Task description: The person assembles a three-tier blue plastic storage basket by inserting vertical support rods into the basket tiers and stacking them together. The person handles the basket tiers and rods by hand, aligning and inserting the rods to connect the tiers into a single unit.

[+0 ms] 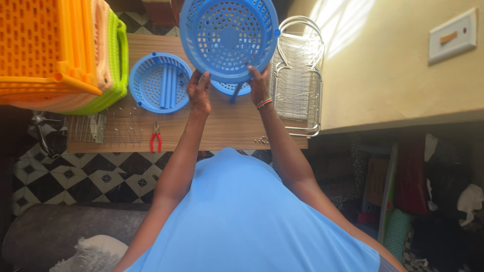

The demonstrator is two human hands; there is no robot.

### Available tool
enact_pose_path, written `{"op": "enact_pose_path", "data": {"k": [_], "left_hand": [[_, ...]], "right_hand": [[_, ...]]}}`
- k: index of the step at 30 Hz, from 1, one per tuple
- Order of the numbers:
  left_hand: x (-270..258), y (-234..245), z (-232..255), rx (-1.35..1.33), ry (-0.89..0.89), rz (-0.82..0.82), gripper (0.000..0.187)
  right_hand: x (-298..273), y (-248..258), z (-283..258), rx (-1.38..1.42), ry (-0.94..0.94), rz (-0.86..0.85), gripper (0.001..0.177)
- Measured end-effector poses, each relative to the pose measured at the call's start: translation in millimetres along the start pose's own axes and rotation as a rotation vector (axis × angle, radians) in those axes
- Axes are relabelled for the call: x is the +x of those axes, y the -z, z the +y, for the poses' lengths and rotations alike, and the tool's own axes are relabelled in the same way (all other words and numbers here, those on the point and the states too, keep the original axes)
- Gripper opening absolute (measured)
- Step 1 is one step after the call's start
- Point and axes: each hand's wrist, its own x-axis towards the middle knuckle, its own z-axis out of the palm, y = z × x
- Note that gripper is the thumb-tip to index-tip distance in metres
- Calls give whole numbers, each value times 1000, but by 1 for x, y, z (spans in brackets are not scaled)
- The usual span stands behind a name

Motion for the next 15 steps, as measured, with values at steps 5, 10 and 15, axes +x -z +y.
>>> {"op": "enact_pose_path", "data": {"k": [5, 10, 15], "left_hand": [[2, -24, -41, 100, -36, -83, 50], [4, -41, -65, 226, 50, -62, 48], [0, -46, -83, 250, 21, -77, 42]], "right_hand": [[17, 44, -25, -29, 11, 80, 59], [36, 80, -28, -89, -15, 90, 41], [50, 107, -21, -46, -102, 64, 34]]}}
